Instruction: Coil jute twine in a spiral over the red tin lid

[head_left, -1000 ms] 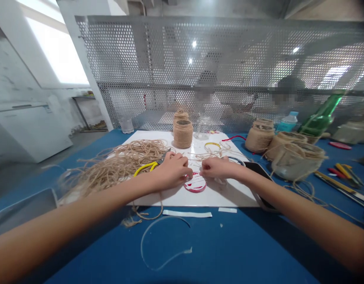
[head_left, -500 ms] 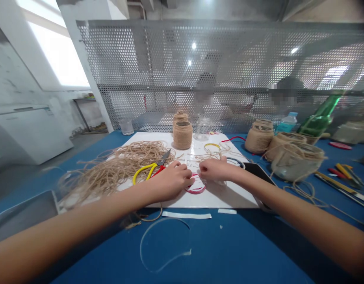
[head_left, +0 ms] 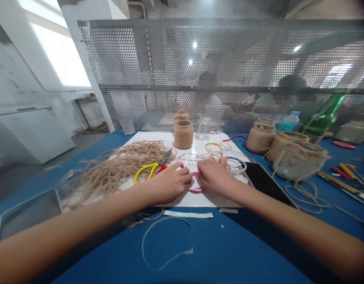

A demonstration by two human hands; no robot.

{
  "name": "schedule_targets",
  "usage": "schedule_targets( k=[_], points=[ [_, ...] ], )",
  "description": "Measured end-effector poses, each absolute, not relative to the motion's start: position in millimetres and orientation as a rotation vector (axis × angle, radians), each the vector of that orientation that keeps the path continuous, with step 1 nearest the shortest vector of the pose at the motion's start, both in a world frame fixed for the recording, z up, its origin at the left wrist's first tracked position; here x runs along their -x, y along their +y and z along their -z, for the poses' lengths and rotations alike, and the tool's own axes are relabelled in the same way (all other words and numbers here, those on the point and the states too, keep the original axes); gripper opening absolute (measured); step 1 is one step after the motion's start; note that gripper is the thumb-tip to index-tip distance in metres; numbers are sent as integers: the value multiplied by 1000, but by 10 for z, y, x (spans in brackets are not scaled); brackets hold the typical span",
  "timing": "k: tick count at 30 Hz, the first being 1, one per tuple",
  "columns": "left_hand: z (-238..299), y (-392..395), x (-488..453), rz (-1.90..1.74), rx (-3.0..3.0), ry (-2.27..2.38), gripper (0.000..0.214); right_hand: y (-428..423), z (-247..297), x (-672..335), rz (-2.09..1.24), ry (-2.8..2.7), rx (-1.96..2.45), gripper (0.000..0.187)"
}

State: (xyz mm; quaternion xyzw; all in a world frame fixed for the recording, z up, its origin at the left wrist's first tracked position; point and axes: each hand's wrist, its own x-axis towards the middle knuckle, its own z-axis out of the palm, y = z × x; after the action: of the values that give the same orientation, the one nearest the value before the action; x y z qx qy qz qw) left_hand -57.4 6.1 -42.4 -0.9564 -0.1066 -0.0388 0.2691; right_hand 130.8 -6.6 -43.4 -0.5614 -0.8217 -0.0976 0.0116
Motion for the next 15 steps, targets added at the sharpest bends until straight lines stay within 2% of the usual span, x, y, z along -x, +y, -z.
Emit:
schedule_targets(
  k=[12, 15],
  points=[
    [429, -72, 633, 128, 2591, -329, 24, -80, 526, -1264, 578, -2583, 1651, 14],
    [410, -90, 615, 103, 2637, -386, 21, -57, 549, -1265, 613, -2590, 1613, 23]
  ],
)
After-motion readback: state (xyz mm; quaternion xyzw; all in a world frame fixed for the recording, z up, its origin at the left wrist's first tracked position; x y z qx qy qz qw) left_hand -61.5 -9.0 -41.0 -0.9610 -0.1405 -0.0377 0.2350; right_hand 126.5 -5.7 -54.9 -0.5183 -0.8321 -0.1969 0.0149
